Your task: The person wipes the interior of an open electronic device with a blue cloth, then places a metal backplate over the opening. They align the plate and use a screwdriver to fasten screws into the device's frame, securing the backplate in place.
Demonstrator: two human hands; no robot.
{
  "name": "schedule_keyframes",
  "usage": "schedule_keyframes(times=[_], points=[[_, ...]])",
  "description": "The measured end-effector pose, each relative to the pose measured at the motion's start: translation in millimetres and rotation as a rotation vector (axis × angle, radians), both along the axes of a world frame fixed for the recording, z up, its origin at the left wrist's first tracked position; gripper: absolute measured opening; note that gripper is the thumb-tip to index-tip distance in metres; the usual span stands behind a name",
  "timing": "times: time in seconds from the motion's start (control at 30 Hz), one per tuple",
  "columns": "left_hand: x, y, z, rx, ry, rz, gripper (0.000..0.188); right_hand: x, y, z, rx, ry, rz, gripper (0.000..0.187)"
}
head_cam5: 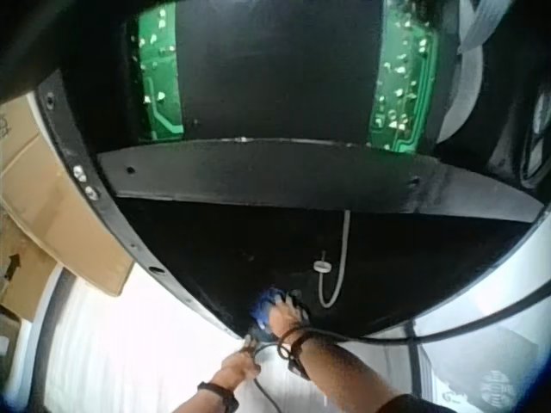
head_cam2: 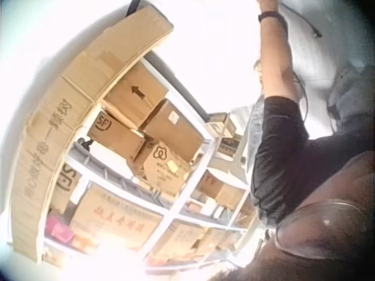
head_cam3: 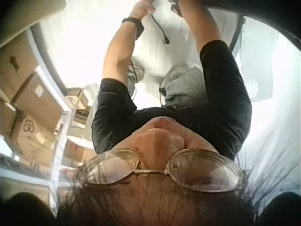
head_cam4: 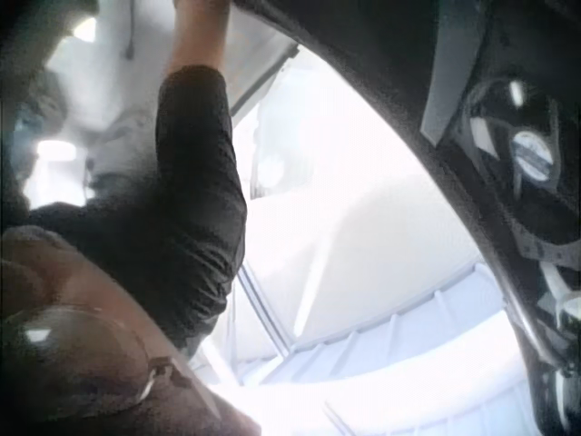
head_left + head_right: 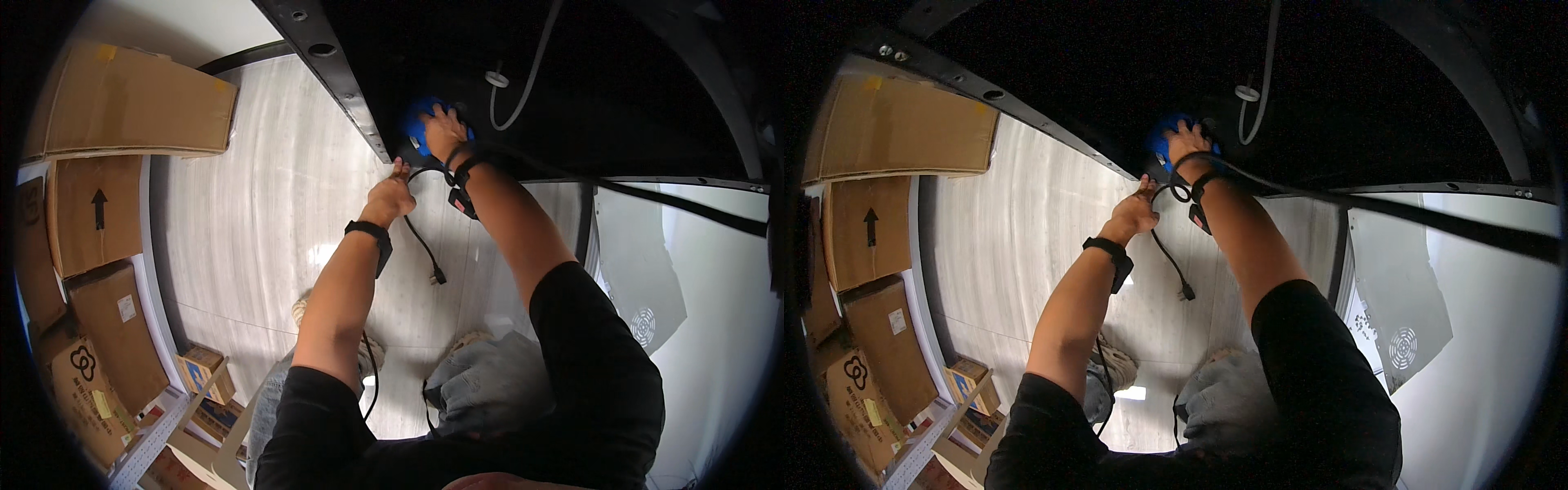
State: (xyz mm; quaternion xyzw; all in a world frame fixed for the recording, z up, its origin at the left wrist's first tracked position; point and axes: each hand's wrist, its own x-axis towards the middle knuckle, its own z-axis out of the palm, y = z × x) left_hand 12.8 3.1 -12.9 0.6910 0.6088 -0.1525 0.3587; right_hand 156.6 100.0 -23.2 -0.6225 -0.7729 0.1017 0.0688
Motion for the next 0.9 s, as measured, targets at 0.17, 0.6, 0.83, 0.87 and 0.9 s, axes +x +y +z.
schedule_keyframes(times=[0.17, 0.6, 0.83, 0.87, 0.9], points=[[-1, 0, 11, -0.044, -0.006, 0.071, 0.080, 7, -15, 0, -0.073, 0.003, 0.030, 0.043], [4, -6, -1, 0.006, 0.099, 0.010, 0.084, 90, -26, -8, -0.169, -0.204, -0.296, 0.044], [7, -3, 14, -0.014, 0.076, 0.038, 0.085, 37, -13, -9, -0.066, -0.054, -0.115, 0.042], [7, -4, 18, -0.029, 0.082, 0.059, 0.086, 22, -21, -2, -0.090, -0.069, -0.053, 0.042], [5, -5, 16, -0.023, 0.072, 0.069, 0.086, 11, -29, 6, -0.109, -0.086, 0.010, 0.041]])
